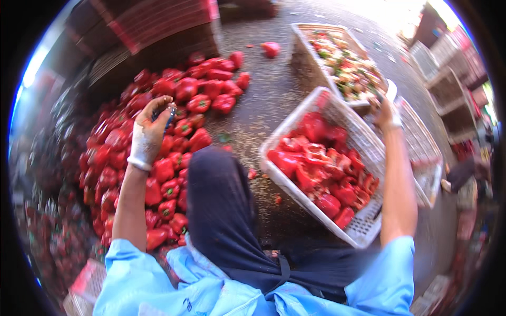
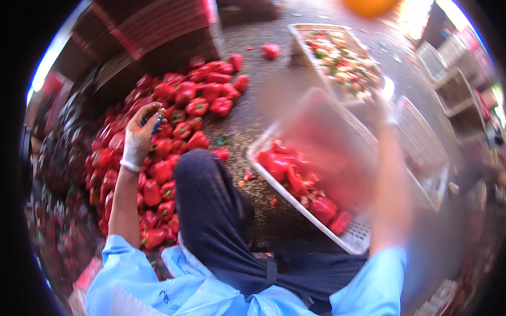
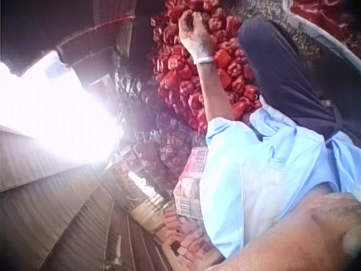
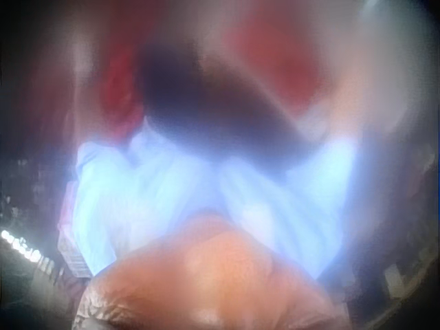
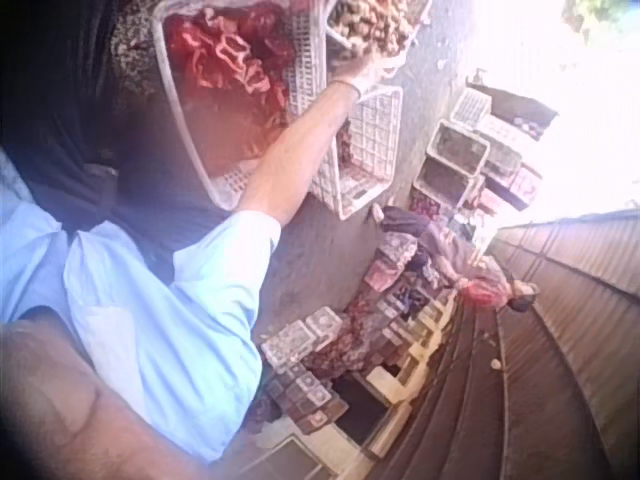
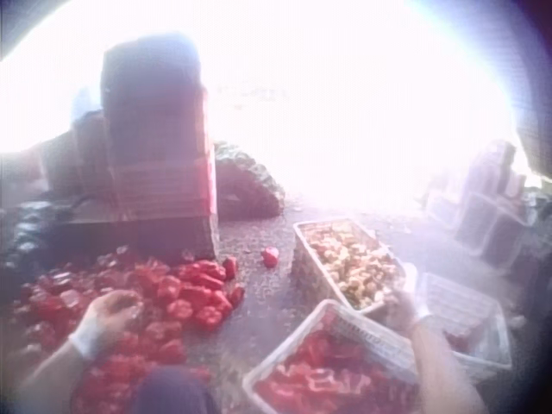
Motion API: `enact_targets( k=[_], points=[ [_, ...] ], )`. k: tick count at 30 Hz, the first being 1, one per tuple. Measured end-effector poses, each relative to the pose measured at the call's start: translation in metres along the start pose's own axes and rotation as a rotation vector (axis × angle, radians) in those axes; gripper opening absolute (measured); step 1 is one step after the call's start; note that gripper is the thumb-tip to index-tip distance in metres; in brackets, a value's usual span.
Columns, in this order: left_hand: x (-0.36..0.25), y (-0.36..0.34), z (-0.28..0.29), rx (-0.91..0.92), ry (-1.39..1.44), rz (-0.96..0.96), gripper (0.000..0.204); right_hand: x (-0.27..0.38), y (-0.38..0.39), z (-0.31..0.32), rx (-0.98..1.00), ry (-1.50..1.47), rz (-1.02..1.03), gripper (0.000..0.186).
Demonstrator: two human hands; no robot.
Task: The person processes red bell peppers by cutting them open with a tool and removing the internal seeds and cores by hand before placing the cleaned peppers into a white plastic crate.
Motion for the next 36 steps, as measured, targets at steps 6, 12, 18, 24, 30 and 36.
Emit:
enact_targets(
  k=[6, 12, 18, 24, 30, 36],
  points=[
    [0.194, 0.080, 0.091, -0.122, -0.477, 0.202, 0.038, -0.087, 0.054, 0.030, 0.153, 0.320, -0.032, 0.044],
    [0.239, 0.126, 0.086, 0.044, -1.048, 0.231, 0.072, -0.095, 0.117, -0.012, 0.160, 0.382, -0.079, 0.044],
    [0.293, 0.017, -0.056, 0.334, -0.825, 0.081, 0.102, -0.089, 0.170, -0.006, 0.168, 0.462, 0.031, 0.034],
    [0.518, 0.025, 0.056, 0.244, -0.414, 0.348, 0.075, -0.083, 0.206, -0.108, 0.183, -0.004, -0.361, 0.032],
    [0.428, 0.043, 0.007, 0.177, -0.722, 0.321, 0.060, -0.096, 0.244, -0.061, 0.027, -0.004, -0.456, 0.037],
    [0.395, 0.044, 0.013, 0.077, -0.748, 0.209, 0.058, -0.080, 0.260, -0.049, 0.008, -0.057, -0.429, 0.039]
  ],
)
Point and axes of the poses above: each hand's wrist, its own y-axis away from the middle knuckle, its own z-axis out of the back of the hand, x = y × z, the point moved 4 cm from there along -y, towards the middle knuckle, and after that the axes turned 14 degrees about -y, right-handed, at the moved point
